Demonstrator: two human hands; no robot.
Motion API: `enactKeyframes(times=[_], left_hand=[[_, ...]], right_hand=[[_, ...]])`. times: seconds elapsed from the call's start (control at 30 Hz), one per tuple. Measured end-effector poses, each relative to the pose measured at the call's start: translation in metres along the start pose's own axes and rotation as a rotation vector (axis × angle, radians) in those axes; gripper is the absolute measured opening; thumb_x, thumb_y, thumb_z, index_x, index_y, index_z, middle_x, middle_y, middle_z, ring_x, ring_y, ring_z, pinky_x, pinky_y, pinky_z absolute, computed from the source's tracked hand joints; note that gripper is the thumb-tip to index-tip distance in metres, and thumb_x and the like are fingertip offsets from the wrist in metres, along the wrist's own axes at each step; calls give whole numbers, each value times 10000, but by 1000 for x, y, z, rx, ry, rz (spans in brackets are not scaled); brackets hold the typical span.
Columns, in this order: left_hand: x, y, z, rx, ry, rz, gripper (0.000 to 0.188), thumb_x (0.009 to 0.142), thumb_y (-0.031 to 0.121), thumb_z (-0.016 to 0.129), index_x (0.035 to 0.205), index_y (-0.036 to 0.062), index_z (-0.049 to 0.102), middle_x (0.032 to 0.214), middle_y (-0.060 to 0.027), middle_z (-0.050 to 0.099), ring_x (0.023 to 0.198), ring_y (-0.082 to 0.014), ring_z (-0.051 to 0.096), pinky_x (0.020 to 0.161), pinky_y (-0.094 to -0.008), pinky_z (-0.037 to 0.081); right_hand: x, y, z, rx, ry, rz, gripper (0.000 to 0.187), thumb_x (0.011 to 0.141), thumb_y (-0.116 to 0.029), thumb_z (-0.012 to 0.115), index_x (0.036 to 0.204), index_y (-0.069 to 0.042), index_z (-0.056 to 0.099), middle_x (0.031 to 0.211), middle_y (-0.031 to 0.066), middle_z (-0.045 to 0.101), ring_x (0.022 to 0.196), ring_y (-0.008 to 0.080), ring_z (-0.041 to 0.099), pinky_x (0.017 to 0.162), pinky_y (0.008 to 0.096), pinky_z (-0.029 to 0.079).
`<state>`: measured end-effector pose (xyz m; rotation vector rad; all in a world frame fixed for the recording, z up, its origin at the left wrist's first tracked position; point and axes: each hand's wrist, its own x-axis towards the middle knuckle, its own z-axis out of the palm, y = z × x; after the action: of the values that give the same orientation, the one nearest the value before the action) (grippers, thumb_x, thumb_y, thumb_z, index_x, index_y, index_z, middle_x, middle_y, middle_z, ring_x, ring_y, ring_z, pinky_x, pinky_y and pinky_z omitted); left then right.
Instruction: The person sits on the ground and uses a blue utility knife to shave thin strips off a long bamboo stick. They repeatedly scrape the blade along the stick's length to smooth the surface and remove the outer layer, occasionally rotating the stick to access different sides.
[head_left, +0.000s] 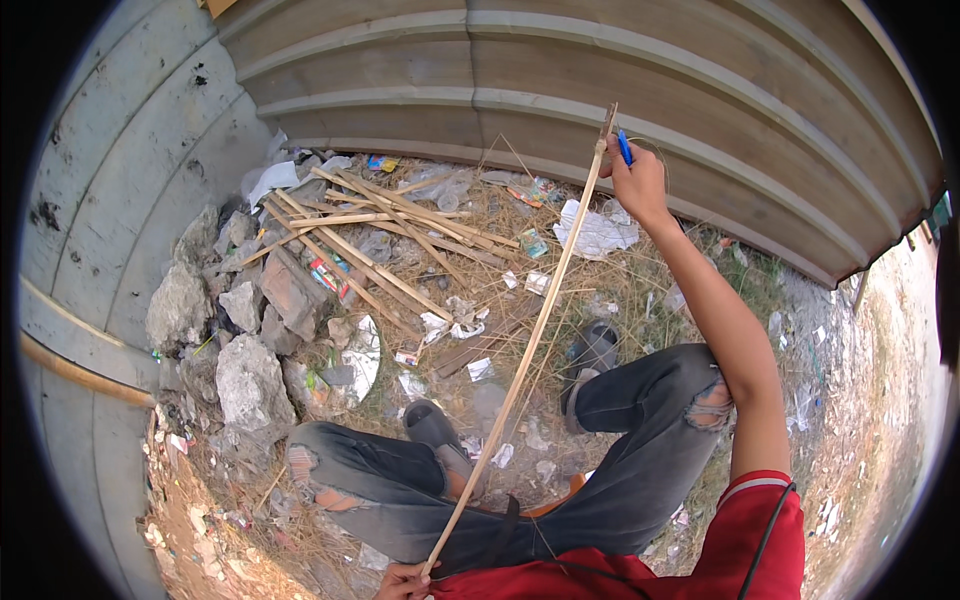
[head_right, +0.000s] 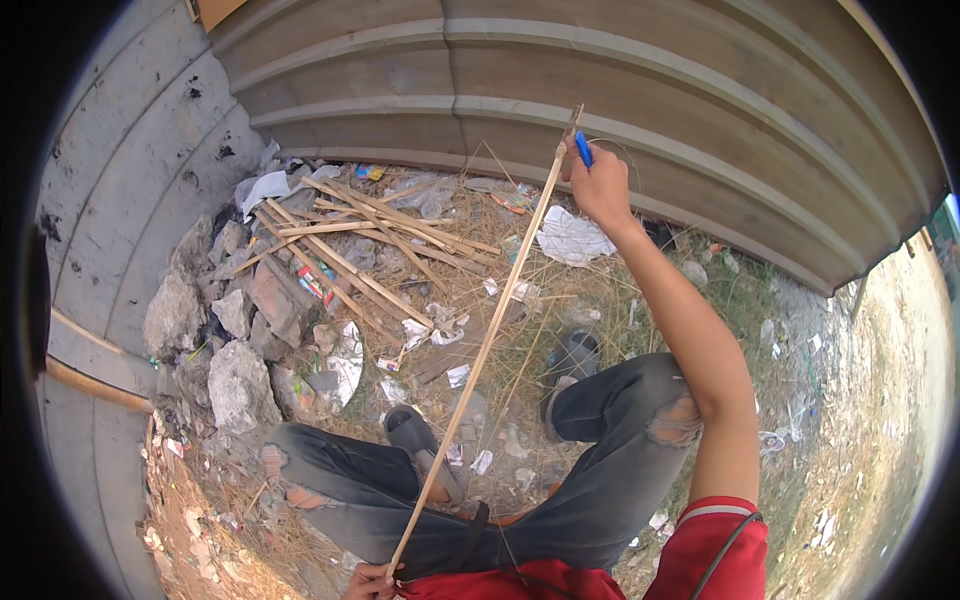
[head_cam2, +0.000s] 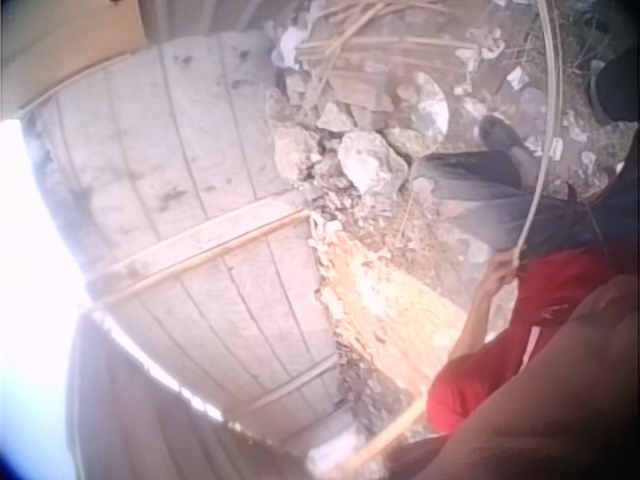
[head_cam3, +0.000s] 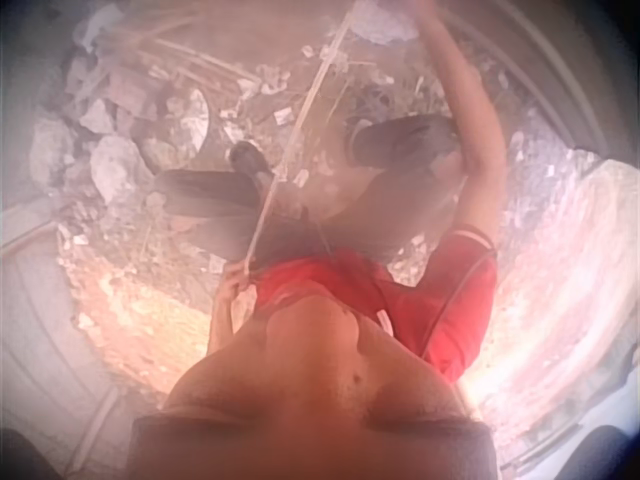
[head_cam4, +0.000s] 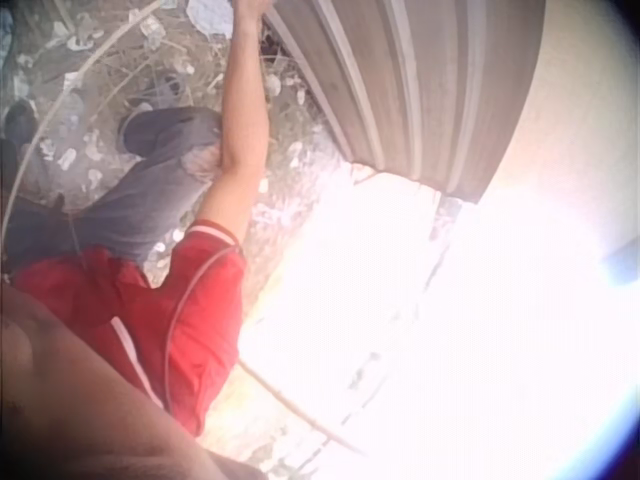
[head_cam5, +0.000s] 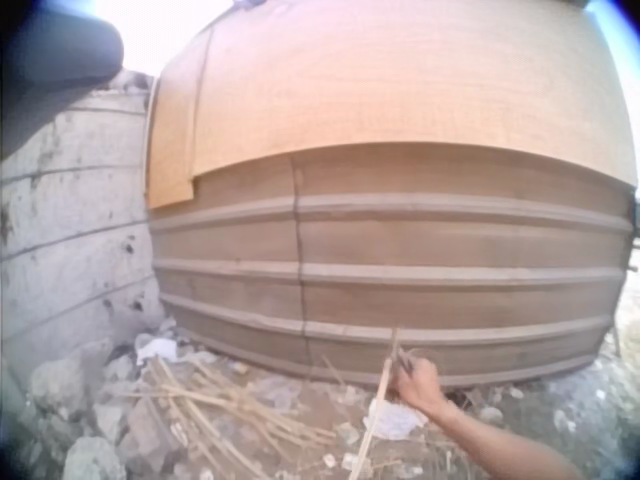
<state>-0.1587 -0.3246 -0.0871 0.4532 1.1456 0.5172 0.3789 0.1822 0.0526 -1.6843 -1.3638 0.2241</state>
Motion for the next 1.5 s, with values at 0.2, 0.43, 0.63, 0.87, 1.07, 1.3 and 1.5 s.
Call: enactKeyframes(times=[0.2, 0.43, 0.63, 0.87, 1.07, 1.3, 1.5], left_hand=[[-2, 15, -1, 20, -27, -9, 519, 885, 222, 727, 1337, -16, 631, 713, 32, 600, 500, -59, 422, 465, -238, 314], [10, -22, -20, -136, -81, 1, 521, 878, 218, 731, 1332, -18, 630, 725, 3, 613, 501, -70, 438, 487, -245, 399], [1, -13, -26, -111, -116, -13, 535, 879, 216, 728, 1351, -9, 618, 726, 9, 610, 502, -73, 447, 490, -236, 395], [4, 29, 13, -65, -64, -8, 521, 914, 280, 727, 1341, -2, 630, 681, 45, 579, 508, -69, 444, 480, -225, 358], [9, 3, 11, 8, 89, 76, 447, 950, 248, 727, 1310, -4, 648, 715, 50, 582, 546, -59, 469, 482, -229, 363], [9, 25, 26, 234, 57, 77, 349, 980, 168, 685, 1291, 14, 657, 755, 0, 629, 587, -169, 608, 477, -314, 439], [31, 65, 76, 264, 71, 205, 367, 1064, 118, 551, 1402, -25, 556, 730, -49, 640, 610, -94, 605, 571, -227, 497]], right_hand=[[15, 40, -8, -180, 35, -198, 383, 1005, -325, 589, 944, 25, 734, 723, 144, 728, 696, 277, 720, 681, 411, 531], [26, 47, -3, 307, 209, 139, 392, 1035, -336, 562, 912, 9, 703, 765, 97, 730, 597, 146, 593, 570, 340, 453], [9, 32, -20, 526, -70, 456, 443, 1002, -404, 619, 1015, 27, 719, 847, 126, 753, 474, 57, 418, 432, 263, 343], [-37, -24, -2, 455, -492, 251, 343, 962, -315, 715, 1025, 21, 738, 847, 87, 745, 519, 46, 449, 465, 251, 365], [-57, -47, 9, 548, -569, 139, 276, 933, -244, 765, 1087, -20, 716, 853, 56, 739, 679, 63, 556, 591, 257, 417], [-64, -59, 9, 634, -656, 202, 343, 914, -260, 793, 1153, -37, 688, 834, 32, 738, 511, 42, 442, 462, 248, 333], [-84, -71, 11, 567, -787, 42, 440, 904, -242, 803, 1243, -1, 661, 761, -15, 707, 559, 36, 455, 539, 236, 373]])
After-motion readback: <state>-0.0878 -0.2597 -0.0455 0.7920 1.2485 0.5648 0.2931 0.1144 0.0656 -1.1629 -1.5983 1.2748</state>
